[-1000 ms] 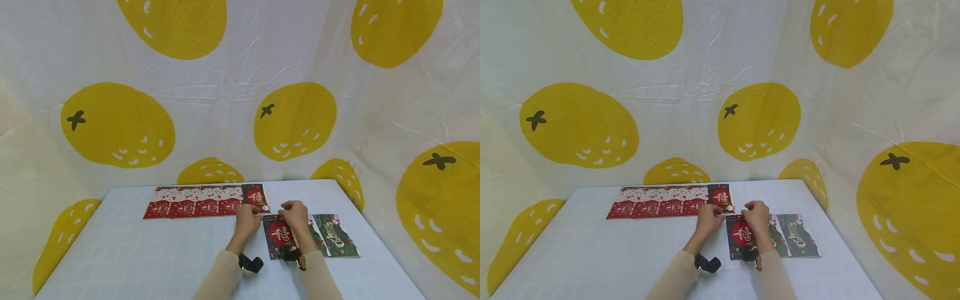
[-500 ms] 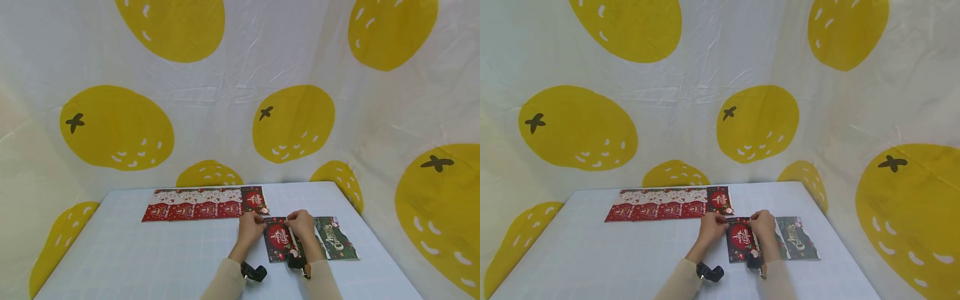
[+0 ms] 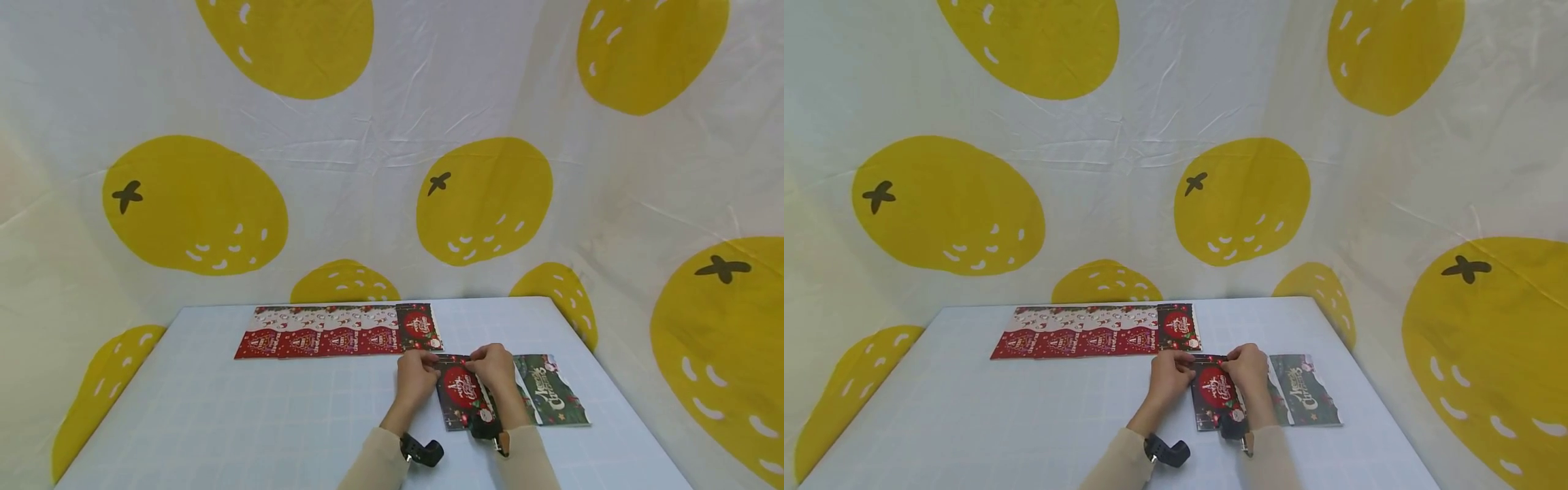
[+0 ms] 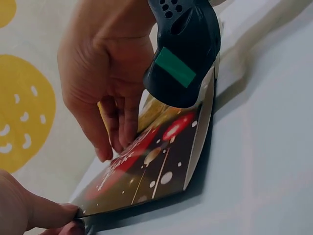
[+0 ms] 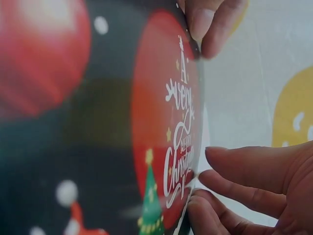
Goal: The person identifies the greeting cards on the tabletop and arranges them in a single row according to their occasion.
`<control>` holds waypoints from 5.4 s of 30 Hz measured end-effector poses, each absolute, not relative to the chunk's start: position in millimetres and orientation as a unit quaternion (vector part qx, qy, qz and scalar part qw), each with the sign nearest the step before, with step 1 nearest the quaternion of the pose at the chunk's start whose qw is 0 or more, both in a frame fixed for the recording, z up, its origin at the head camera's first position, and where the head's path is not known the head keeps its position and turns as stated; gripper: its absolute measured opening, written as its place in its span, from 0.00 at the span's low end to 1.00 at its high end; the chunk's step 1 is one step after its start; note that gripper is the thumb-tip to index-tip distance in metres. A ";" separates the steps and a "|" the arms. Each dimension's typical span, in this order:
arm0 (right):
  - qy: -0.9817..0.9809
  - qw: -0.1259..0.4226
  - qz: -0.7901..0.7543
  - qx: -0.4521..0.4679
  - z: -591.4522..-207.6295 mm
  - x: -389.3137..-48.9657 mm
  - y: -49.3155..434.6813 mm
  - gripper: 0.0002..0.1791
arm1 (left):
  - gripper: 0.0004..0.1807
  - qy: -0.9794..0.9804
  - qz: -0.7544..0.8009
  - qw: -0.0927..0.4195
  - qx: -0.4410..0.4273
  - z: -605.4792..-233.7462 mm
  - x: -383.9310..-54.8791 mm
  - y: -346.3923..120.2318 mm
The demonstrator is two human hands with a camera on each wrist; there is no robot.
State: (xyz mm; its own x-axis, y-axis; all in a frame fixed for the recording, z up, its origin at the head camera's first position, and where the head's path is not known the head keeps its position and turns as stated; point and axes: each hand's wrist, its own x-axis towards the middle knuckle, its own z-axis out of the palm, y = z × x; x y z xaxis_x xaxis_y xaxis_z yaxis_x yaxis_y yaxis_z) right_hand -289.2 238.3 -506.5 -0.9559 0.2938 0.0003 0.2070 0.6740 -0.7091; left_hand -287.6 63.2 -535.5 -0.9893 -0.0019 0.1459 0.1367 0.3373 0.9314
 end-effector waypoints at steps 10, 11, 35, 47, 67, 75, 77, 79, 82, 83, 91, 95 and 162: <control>-0.901 0.060 0.408 -0.136 -503.6 -289.5 236.6 0.12 | 0.16 -0.791 -0.605 0.085 -0.033 -537.9 -286.8 62.7; -0.898 0.058 0.415 -0.135 -503.3 -289.4 236.8 0.13 | 0.17 -0.789 -0.608 0.086 -0.031 -537.9 -286.8 62.1; -0.819 0.015 0.566 -0.092 -498.7 -286.0 246.4 0.18 | 0.19 -0.744 -0.665 0.059 0.006 -528.6 -289.8 50.7; -0.782 0.013 0.613 -0.113 -502.2 -290.7 248.9 0.21 | 0.16 -0.732 -0.679 0.052 -0.016 -530.7 -291.6 50.4; -0.748 0.059 0.636 -0.180 -501.8 -289.9 260.3 0.21 | 0.12 -0.776 -0.614 -0.104 -0.096 -523.1 -289.1 42.0; -0.747 0.071 0.631 -0.198 -503.3 -291.8 260.0 0.21 | 0.15 -0.768 -0.621 -0.119 -0.101 -521.0 -288.2 41.9; -0.748 0.069 0.631 -0.192 -503.3 -291.2 259.9 0.21 | 0.15 -0.760 -0.633 -0.112 -0.100 -521.2 -288.2 41.5; -0.753 0.065 0.629 -0.182 -503.6 -290.7 260.2 0.21 | 0.16 -0.751 -0.645 -0.105 -0.096 -521.0 -288.3 40.8; -0.761 0.053 0.623 -0.174 -503.8 -291.0 260.4 0.20 | 0.15 -0.743 -0.658 -0.091 -0.085 -521.7 -289.0 39.7; -0.763 0.048 0.621 -0.171 -503.9 -291.4 260.5 0.20 | 0.15 -0.743 -0.659 -0.087 -0.080 -521.9 -289.4 39.2; -0.775 0.005 0.617 -0.137 -501.5 -289.9 259.3 0.18 | 0.15 -0.745 -0.664 -0.045 -0.043 -522.4 -292.6 36.1; -0.781 -0.006 0.612 -0.124 -499.9 -289.4 258.4 0.17 | 0.16 -0.747 -0.664 -0.027 -0.030 -521.1 -292.9 35.2; -0.816 0.009 0.563 -0.132 -497.1 -309.7 260.2 0.17 | 0.10 -0.815 -0.572 0.089 -0.032 -515.9 -328.2 58.0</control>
State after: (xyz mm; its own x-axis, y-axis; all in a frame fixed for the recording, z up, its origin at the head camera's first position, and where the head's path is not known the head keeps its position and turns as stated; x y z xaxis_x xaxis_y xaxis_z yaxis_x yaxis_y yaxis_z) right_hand -309.7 260.2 -497.1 -0.9650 0.2254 -0.1341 0.2054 0.3316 -0.9208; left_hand -328.2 58.0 -515.9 -0.9821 -0.0503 0.1817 0.1537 0.3439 0.9264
